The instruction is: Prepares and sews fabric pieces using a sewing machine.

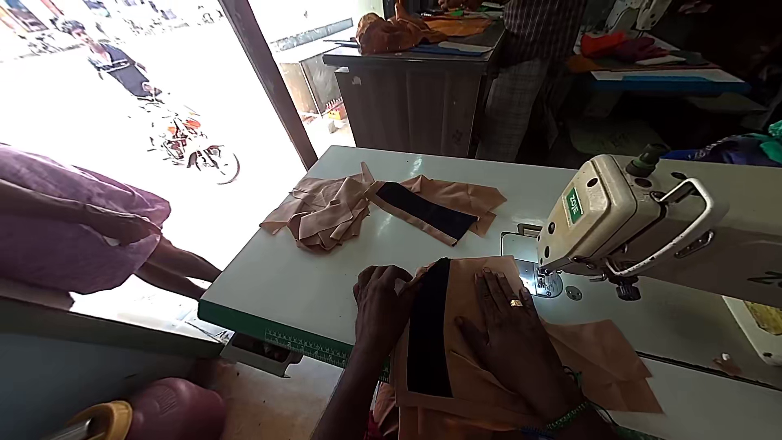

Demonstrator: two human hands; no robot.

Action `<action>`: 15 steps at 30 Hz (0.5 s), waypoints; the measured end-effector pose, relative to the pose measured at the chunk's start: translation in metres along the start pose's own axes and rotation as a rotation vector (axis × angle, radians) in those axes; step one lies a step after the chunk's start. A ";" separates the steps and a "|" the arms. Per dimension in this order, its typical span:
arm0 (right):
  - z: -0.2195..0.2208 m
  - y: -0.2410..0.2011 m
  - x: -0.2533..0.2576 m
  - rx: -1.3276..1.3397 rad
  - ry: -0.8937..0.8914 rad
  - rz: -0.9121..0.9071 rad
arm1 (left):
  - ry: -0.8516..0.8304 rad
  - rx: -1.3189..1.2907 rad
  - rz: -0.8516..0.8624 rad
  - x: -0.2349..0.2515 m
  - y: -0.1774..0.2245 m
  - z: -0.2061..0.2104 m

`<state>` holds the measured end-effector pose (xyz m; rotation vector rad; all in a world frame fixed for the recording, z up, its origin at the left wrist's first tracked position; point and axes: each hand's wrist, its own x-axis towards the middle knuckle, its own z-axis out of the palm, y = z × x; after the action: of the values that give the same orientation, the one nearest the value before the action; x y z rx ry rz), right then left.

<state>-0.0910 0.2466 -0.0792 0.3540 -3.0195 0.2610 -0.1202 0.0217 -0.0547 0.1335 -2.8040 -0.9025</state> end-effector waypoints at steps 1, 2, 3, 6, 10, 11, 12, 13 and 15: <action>0.000 0.000 -0.001 -0.001 0.003 0.000 | 0.031 -0.054 0.006 -0.002 -0.001 0.001; 0.001 0.000 -0.002 -0.001 0.004 0.001 | 0.051 -0.099 0.006 -0.003 -0.003 0.002; 0.002 0.001 -0.002 -0.002 0.014 -0.003 | 0.069 -0.134 -0.004 -0.005 -0.003 0.003; 0.003 0.002 -0.002 0.000 0.030 -0.010 | 0.097 -0.201 -0.062 -0.006 -0.001 0.002; 0.001 0.001 -0.002 -0.010 0.020 -0.008 | 0.095 -0.192 -0.107 -0.004 0.002 0.001; 0.001 0.001 -0.002 -0.012 0.021 -0.007 | 0.088 -0.194 -0.126 -0.004 0.003 0.000; 0.001 0.002 -0.002 -0.012 0.027 -0.006 | 0.089 -0.196 -0.137 -0.003 0.004 0.000; 0.001 0.001 -0.002 -0.012 0.028 -0.006 | 0.091 -0.192 -0.143 -0.003 0.005 0.000; 0.000 0.001 -0.002 -0.012 0.007 0.002 | 0.089 -0.178 -0.153 -0.003 0.006 0.001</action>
<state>-0.0893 0.2484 -0.0796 0.3479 -3.0131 0.2443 -0.1174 0.0274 -0.0521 0.3567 -2.6453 -1.1448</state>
